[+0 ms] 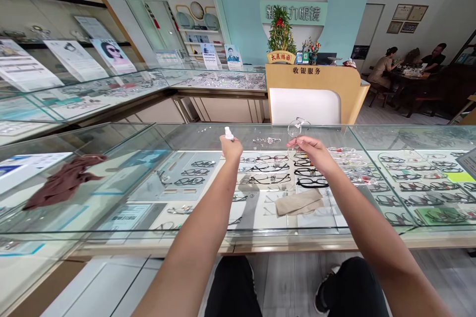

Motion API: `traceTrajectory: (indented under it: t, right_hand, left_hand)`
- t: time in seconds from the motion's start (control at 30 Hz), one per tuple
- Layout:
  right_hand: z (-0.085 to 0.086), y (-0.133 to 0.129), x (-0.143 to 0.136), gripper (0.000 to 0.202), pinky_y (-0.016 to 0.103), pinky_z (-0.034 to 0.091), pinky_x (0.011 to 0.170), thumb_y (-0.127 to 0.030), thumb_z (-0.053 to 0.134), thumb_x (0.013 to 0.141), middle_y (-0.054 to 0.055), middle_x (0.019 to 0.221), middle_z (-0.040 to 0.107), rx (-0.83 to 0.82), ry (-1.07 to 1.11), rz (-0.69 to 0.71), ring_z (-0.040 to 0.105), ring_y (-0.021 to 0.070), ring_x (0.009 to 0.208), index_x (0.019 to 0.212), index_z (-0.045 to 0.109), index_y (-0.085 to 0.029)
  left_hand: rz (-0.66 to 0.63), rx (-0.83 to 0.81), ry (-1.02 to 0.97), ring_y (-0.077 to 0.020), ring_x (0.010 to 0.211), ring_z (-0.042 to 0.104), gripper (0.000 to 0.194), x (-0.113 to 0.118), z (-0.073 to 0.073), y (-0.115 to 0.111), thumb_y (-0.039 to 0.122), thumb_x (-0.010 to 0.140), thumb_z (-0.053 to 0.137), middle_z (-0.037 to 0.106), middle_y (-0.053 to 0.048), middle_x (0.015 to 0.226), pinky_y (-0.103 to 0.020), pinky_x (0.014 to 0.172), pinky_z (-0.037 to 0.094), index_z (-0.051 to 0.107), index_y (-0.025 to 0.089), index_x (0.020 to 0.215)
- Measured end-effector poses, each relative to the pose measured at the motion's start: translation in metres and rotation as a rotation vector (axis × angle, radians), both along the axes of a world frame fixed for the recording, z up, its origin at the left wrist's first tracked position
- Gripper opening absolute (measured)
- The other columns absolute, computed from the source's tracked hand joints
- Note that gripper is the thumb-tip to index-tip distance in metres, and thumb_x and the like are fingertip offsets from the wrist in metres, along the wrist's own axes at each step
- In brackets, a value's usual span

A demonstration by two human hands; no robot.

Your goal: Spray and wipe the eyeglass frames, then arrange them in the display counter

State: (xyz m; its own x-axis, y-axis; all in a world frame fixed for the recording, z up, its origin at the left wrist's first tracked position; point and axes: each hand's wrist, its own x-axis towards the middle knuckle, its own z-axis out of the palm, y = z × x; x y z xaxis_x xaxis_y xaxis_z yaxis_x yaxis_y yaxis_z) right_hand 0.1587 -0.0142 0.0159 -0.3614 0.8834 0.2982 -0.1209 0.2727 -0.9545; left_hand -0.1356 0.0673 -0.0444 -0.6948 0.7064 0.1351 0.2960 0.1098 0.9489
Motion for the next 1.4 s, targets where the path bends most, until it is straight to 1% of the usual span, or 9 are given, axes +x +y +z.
traceTrajectory:
  t: [0.4,0.5,0.57,0.63,0.7,0.83,0.93,1.17,1.4]
  right_hand:
    - [-0.001,0.004,0.003,0.051,0.036,0.049,0.096,-0.076,0.082,0.079,0.004,0.110,0.085,-0.006,0.016,-0.013,0.068,0.0219,0.105,0.095,0.085,-0.028]
    - [0.001,0.004,0.005,0.049,0.035,0.050,0.095,-0.074,0.081,0.081,0.004,0.111,0.085,-0.006,0.018,-0.020,0.069,0.0217,0.105,0.095,0.085,-0.027]
    - [0.003,0.004,0.006,0.049,0.035,0.050,0.094,-0.073,0.082,0.081,0.004,0.111,0.084,-0.006,0.030,-0.036,0.069,0.0213,0.104,0.095,0.085,-0.027]
    - [0.005,0.004,0.009,0.048,0.034,0.051,0.092,-0.073,0.083,0.080,0.004,0.111,0.084,-0.001,0.050,-0.056,0.069,0.0209,0.103,0.093,0.085,-0.026]
    - [0.008,0.005,0.011,0.047,0.033,0.051,0.089,-0.072,0.083,0.080,0.004,0.110,0.084,0.009,0.075,-0.073,0.069,0.0205,0.102,0.092,0.085,-0.027]
    - [0.009,0.008,0.013,0.045,0.031,0.050,0.084,-0.071,0.085,0.079,0.003,0.109,0.083,0.008,0.117,-0.097,0.069,0.0204,0.101,0.091,0.085,-0.028]
    - [0.010,0.008,0.013,0.048,0.032,0.050,0.082,-0.073,0.085,0.077,0.004,0.109,0.083,0.001,0.110,-0.100,0.069,0.0214,0.102,0.092,0.084,-0.027]
    - [0.009,0.008,0.012,0.048,0.032,0.050,0.083,-0.073,0.084,0.077,0.004,0.108,0.084,0.006,0.080,-0.090,0.068,0.0212,0.101,0.092,0.084,-0.027]
    - [0.008,0.008,0.013,0.048,0.033,0.052,0.084,-0.073,0.082,0.079,0.004,0.109,0.084,0.000,0.062,-0.088,0.069,0.0223,0.104,0.094,0.084,-0.027]
  left_hand:
    - [0.134,-0.109,-0.053,-0.0359,0.141,0.061,0.049,0.010,0.011,-0.011,0.009,0.082,0.070,0.062,-0.020,0.139,-0.052,0.118,0.046,0.047,0.023,0.123]
    - [0.311,0.051,0.058,-0.0375,0.155,0.044,0.063,0.018,0.027,-0.020,0.009,0.078,0.070,0.046,-0.024,0.158,-0.057,0.126,0.036,0.042,0.022,0.133]
    - [0.335,0.274,0.181,-0.0322,0.147,0.050,0.056,0.027,0.041,-0.032,0.009,0.077,0.069,0.053,-0.019,0.150,-0.051,0.125,0.038,0.046,0.022,0.127]
    - [0.161,0.479,0.265,-0.0254,0.125,0.061,0.036,0.038,0.055,-0.047,0.014,0.081,0.067,0.063,-0.011,0.127,-0.042,0.117,0.045,0.052,0.022,0.112]
    - [-0.231,0.543,0.297,-0.0203,0.096,0.063,0.013,0.052,0.065,-0.066,0.025,0.086,0.066,0.065,-0.004,0.097,-0.033,0.094,0.052,0.056,0.023,0.093]
    - [-1.124,0.166,0.419,-0.0129,0.058,0.043,0.035,0.085,0.071,-0.103,0.044,0.088,0.066,0.051,0.002,0.062,-0.029,0.060,0.036,0.051,0.022,0.065]
    - [-1.481,-0.134,0.571,-0.0119,0.055,0.043,0.037,0.109,0.066,-0.123,0.042,0.087,0.066,0.053,0.003,0.057,-0.029,0.058,0.032,0.050,0.021,0.061]
    - [-1.592,-0.449,0.934,-0.0158,0.064,0.054,0.011,0.134,0.058,-0.138,0.028,0.076,0.070,0.070,0.003,0.071,-0.032,0.060,0.031,0.063,0.023,0.069]
    - [-1.561,-0.461,1.001,-0.0179,0.069,0.057,0.005,0.136,0.057,-0.139,0.025,0.076,0.071,0.073,0.002,0.076,-0.031,0.062,0.033,0.067,0.025,0.074]
